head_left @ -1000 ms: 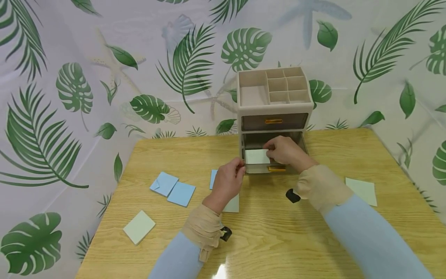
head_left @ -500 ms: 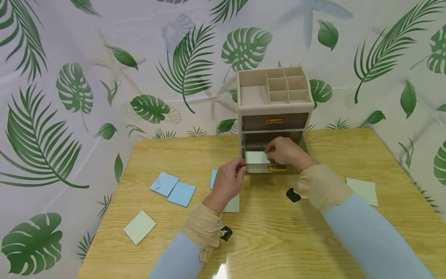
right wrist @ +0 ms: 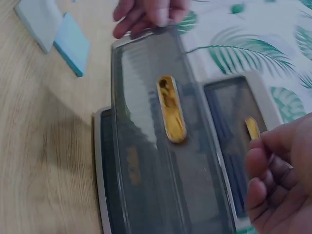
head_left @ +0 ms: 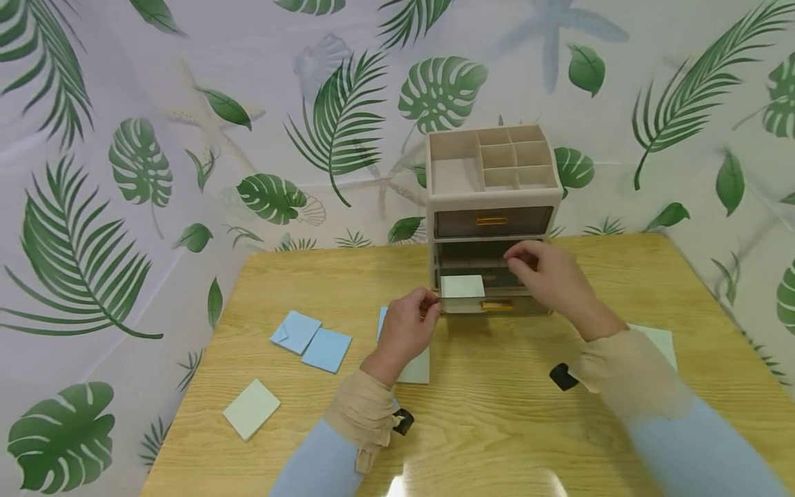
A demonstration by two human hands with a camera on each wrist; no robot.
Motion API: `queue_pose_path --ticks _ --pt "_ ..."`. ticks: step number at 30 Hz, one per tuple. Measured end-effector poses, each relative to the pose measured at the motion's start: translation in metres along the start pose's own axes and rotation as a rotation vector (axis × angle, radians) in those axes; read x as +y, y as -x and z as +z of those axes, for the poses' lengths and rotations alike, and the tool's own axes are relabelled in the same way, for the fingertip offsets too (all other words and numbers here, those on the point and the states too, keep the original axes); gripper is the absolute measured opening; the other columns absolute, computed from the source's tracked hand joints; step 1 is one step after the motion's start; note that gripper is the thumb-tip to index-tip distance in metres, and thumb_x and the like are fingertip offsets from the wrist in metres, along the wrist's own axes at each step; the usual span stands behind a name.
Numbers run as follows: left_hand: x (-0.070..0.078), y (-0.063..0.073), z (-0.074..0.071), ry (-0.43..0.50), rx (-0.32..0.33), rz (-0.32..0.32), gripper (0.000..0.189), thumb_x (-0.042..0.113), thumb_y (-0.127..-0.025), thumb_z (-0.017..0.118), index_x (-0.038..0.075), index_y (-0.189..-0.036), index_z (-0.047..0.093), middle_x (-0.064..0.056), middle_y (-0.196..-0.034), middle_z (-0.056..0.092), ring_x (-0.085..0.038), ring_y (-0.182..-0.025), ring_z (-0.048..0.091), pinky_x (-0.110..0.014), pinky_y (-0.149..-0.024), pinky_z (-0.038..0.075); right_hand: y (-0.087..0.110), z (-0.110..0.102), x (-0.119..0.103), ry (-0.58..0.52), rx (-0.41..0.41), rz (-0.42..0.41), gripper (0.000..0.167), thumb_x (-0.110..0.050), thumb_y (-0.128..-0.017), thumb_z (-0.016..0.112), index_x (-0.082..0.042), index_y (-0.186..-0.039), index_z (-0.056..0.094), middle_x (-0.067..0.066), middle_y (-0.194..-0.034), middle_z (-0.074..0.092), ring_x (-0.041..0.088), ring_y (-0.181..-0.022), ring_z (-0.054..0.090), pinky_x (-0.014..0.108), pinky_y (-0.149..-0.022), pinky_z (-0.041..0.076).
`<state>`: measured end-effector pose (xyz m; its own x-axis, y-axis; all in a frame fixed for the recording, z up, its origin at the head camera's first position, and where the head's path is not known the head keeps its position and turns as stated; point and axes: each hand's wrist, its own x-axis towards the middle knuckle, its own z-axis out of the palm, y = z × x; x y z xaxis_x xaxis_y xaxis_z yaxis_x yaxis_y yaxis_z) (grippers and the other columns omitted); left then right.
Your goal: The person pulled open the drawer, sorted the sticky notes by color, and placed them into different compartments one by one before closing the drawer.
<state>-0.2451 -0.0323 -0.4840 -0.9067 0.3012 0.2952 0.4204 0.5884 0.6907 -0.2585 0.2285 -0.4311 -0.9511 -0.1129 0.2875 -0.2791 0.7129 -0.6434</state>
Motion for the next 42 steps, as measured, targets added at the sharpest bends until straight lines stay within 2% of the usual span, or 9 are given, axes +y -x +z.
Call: queue_pose_path --ticks 4,7,11,15,20,26,28,33,42 --pt "0.002 -0.003 -0.003 -0.023 -0.007 0.023 0.012 0.020 -0.097 0.059 0.013 -0.099 0.067 0.007 -0.082 0.065 -0.002 -0.068 0.058 -0.019 -0.059 0.047 0.031 -0.021 0.023 -0.117 0.177 -0.018 0.014 -0.016 -0.096 0.060 -0.005 -0.101 0.068 0.007 -0.074 0.063 0.013 -0.058 0.054 0.023 -0.046 0.041" --pt "0.002 -0.004 -0.006 -0.041 -0.005 0.049 0.014 0.023 -0.097 0.059 0.013 -0.098 0.068 0.007 -0.081 0.066 -0.002 -0.068 0.058 -0.019 -0.060 0.048 0.052 -0.034 0.047 -0.106 0.199 0.044 0.018 -0.020 -0.097 0.059 -0.005 -0.104 0.067 0.001 -0.077 0.064 0.009 -0.060 0.056 0.022 -0.045 0.041" --pt "0.002 -0.005 -0.010 -0.032 -0.007 0.062 0.019 0.029 -0.097 0.059 0.013 -0.094 0.069 0.007 -0.079 0.066 -0.002 -0.069 0.059 -0.018 -0.062 0.049 0.079 -0.050 0.081 -0.015 0.119 0.169 0.028 -0.031 -0.099 0.054 -0.007 -0.109 0.064 -0.003 -0.082 0.065 0.005 -0.065 0.057 0.024 -0.048 0.044" --pt "0.003 -0.007 -0.010 -0.033 -0.019 0.068 0.022 0.032 -0.097 0.058 0.013 -0.095 0.068 0.006 -0.079 0.066 -0.003 -0.070 0.060 -0.019 -0.063 0.049 0.107 -0.064 0.117 0.104 0.032 0.269 0.038 -0.038 -0.099 0.051 -0.005 -0.114 0.062 0.008 -0.089 0.064 0.010 -0.070 0.056 0.027 -0.051 0.044" --pt "0.005 -0.010 -0.010 -0.029 -0.032 0.023 0.017 0.030 -0.094 0.065 0.013 -0.096 0.065 0.006 -0.082 0.066 -0.005 -0.073 0.061 -0.020 -0.064 0.049 0.128 -0.074 0.153 0.205 -0.076 0.372 0.051 -0.043 -0.099 0.048 0.002 -0.123 0.055 0.025 -0.111 0.057 0.034 -0.091 0.056 0.037 -0.062 0.046" --pt "0.002 -0.010 -0.008 0.004 -0.037 -0.028 0.017 0.030 -0.092 0.067 0.013 -0.095 0.065 0.006 -0.083 0.065 -0.004 -0.074 0.060 -0.019 -0.065 0.050 0.135 -0.082 0.179 0.199 -0.218 0.525 0.081 -0.056 -0.096 0.045 0.014 -0.134 0.036 0.043 -0.128 0.034 0.057 -0.107 0.041 0.056 -0.074 0.044" --pt "0.000 -0.010 -0.007 0.011 -0.034 -0.035 0.019 0.033 -0.093 0.065 0.014 -0.094 0.066 0.007 -0.082 0.065 -0.003 -0.073 0.059 -0.019 -0.064 0.049 0.134 -0.083 0.185 0.201 -0.270 0.535 0.088 -0.061 -0.094 0.044 0.016 -0.136 0.030 0.047 -0.129 0.031 0.061 -0.107 0.039 0.060 -0.076 0.042" --pt "-0.001 -0.010 -0.005 0.022 -0.037 -0.040 0.026 0.039 -0.095 0.059 0.013 -0.094 0.066 0.007 -0.079 0.063 -0.003 -0.070 0.057 -0.020 -0.063 0.048 0.133 -0.078 0.195 0.240 -0.346 0.460 0.096 -0.060 -0.092 0.051 0.020 -0.138 0.024 0.049 -0.123 0.037 0.061 -0.104 0.044 0.059 -0.074 0.045" --pt "-0.001 -0.009 -0.003 0.043 -0.044 -0.045 0.024 0.038 -0.095 0.059 0.015 -0.093 0.063 0.008 -0.078 0.061 -0.004 -0.069 0.057 -0.020 -0.062 0.048 0.134 -0.071 0.205 0.296 -0.346 0.396 0.100 -0.057 -0.088 0.061 0.027 -0.131 0.030 0.048 -0.113 0.046 0.057 -0.098 0.051 0.055 -0.070 0.048"
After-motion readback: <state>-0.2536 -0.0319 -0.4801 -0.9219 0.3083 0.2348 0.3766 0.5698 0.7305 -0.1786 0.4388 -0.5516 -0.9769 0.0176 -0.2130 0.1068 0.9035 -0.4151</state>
